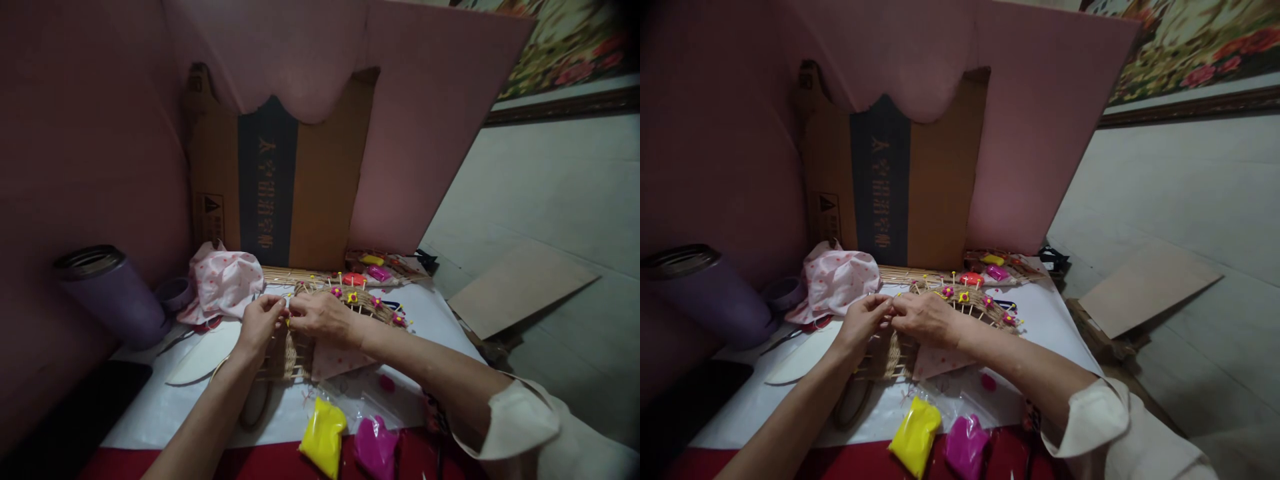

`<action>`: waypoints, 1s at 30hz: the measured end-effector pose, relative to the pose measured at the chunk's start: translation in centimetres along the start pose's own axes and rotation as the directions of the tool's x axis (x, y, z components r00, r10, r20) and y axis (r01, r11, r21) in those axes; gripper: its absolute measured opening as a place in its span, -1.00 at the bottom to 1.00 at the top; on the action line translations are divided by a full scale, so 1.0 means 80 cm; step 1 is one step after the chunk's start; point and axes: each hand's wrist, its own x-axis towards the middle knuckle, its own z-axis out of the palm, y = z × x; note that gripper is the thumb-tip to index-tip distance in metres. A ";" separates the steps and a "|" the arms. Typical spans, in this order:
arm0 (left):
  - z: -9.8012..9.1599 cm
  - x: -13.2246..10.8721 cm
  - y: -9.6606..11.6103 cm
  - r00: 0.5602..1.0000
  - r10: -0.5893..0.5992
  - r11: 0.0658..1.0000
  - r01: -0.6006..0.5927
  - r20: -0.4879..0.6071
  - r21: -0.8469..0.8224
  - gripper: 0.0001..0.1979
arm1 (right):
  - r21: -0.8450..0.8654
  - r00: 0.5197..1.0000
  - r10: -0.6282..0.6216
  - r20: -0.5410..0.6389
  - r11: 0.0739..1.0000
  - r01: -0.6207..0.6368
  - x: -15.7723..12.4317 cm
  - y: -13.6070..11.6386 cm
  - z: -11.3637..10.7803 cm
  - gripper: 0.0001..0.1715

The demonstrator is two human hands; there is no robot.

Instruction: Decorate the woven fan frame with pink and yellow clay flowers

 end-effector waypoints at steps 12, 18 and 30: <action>0.001 0.000 0.002 1.000 0.000 1.000 0.000 0.003 0.001 -0.72 | 0.030 0.998 -0.048 0.048 0.998 0.046 0.000 0.006 -0.003 -0.80; 0.001 -0.001 0.003 1.000 -0.003 1.000 0.003 -0.008 0.012 -0.70 | 0.023 0.998 -0.053 0.038 0.998 0.052 0.001 0.006 0.001 -0.80; 0.003 -0.001 0.004 0.999 -0.024 1.000 0.024 -0.023 0.002 -0.71 | 0.103 1.000 0.005 -0.026 0.995 -0.002 -0.009 0.003 -0.004 -0.84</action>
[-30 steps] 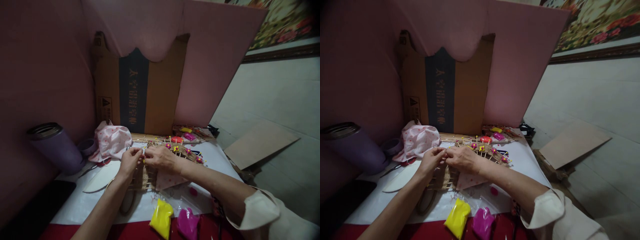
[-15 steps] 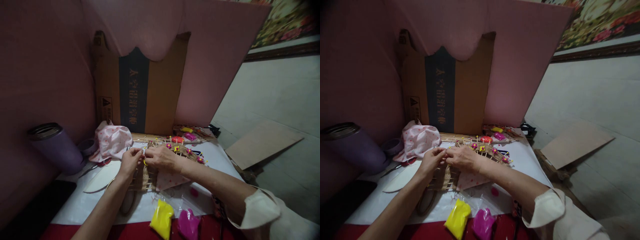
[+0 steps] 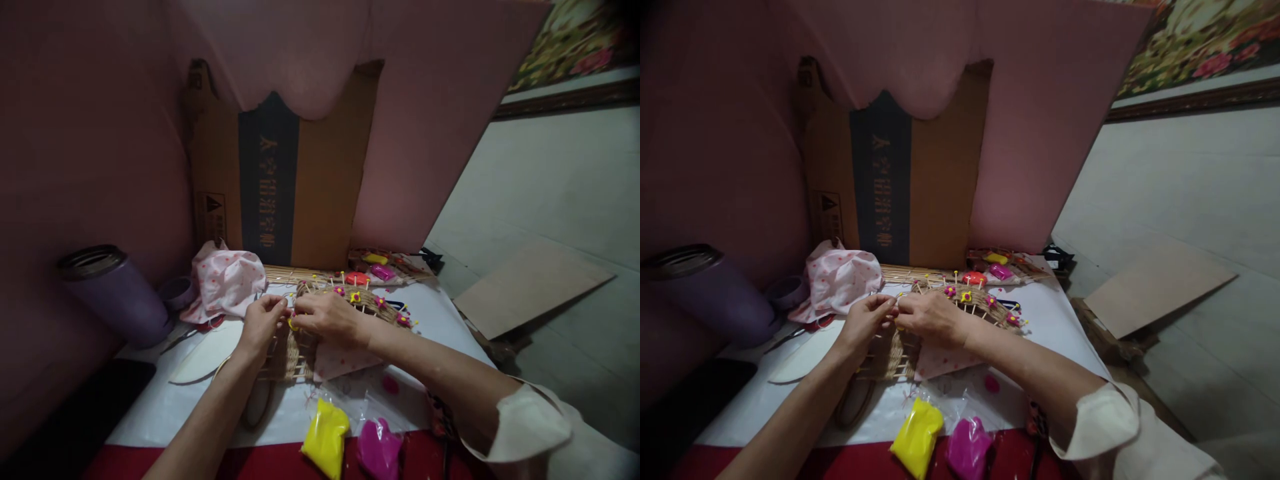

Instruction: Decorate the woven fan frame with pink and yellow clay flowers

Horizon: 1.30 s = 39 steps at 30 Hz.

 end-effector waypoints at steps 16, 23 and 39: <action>0.001 -0.001 -0.003 1.000 -0.012 1.000 0.011 -0.026 -0.009 -0.73 | -0.023 0.987 0.144 0.063 0.989 -0.143 -0.038 -0.030 0.012 -0.61; 0.001 0.000 -0.001 0.999 -0.016 1.000 0.016 -0.031 0.000 -0.72 | -0.019 0.989 0.139 0.042 0.990 -0.138 -0.036 -0.029 0.014 -0.63; 0.000 -0.003 0.005 1.000 -0.023 0.998 0.023 0.001 0.053 -0.67 | 0.058 0.901 0.395 -0.178 0.919 -0.391 -0.082 -0.024 -0.024 -0.67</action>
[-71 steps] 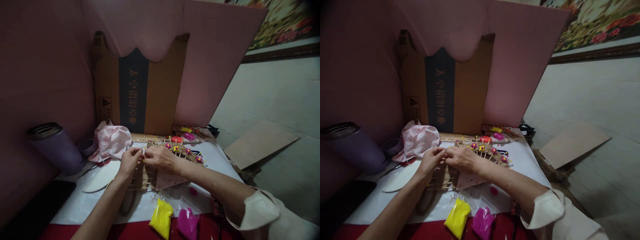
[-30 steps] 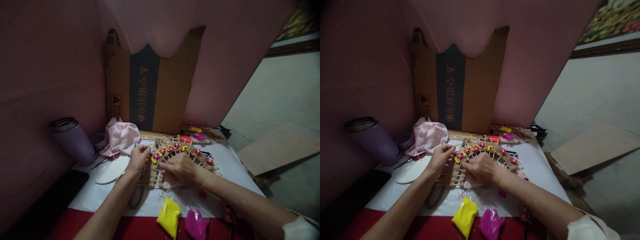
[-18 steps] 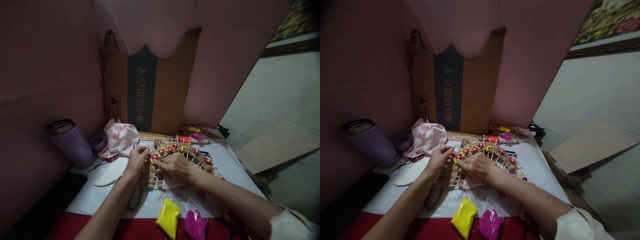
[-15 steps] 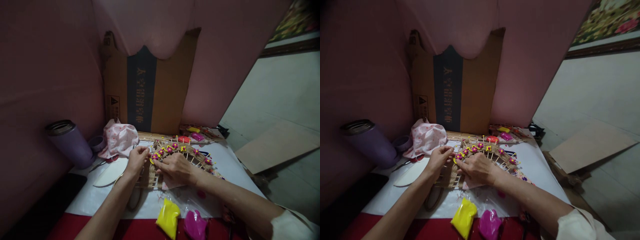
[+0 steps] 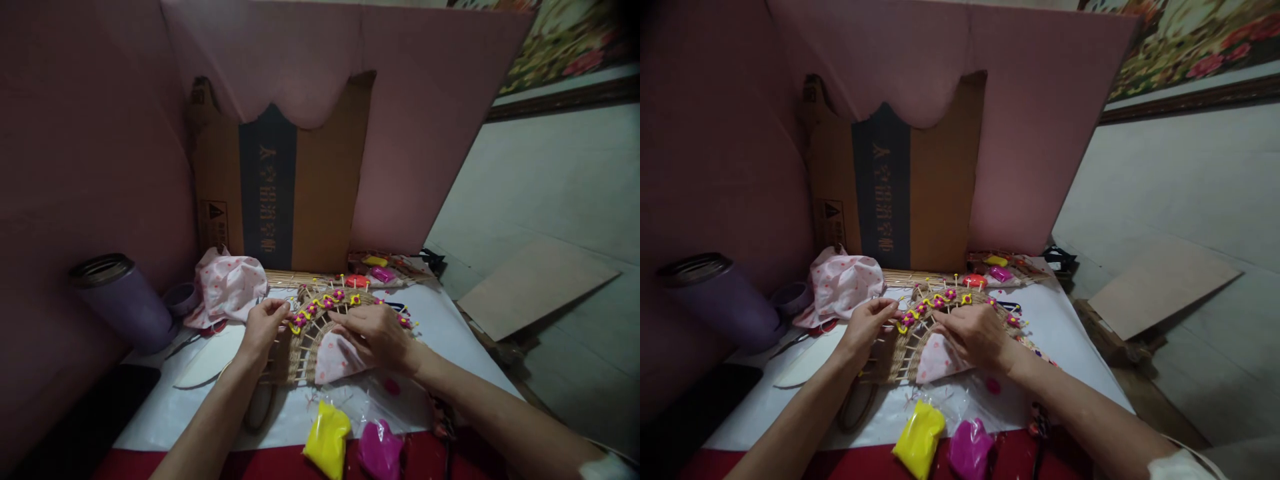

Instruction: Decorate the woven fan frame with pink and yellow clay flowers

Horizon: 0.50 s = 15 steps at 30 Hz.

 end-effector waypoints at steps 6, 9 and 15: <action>0.001 0.001 0.007 0.994 0.060 0.994 -0.067 0.086 0.081 -0.61 | 0.260 0.889 0.409 -0.204 0.899 -0.353 -0.047 0.037 -0.030 -0.72; 0.003 0.004 0.008 0.986 0.094 0.987 -0.110 0.135 0.118 -0.60 | 0.380 0.738 0.613 -0.284 0.778 -0.500 -0.065 0.057 -0.036 -0.71; 0.005 0.008 -0.002 0.969 0.206 0.948 -0.233 0.140 0.217 -0.69 | 0.429 0.631 0.713 -0.306 0.695 -0.577 -0.083 0.076 -0.040 -0.65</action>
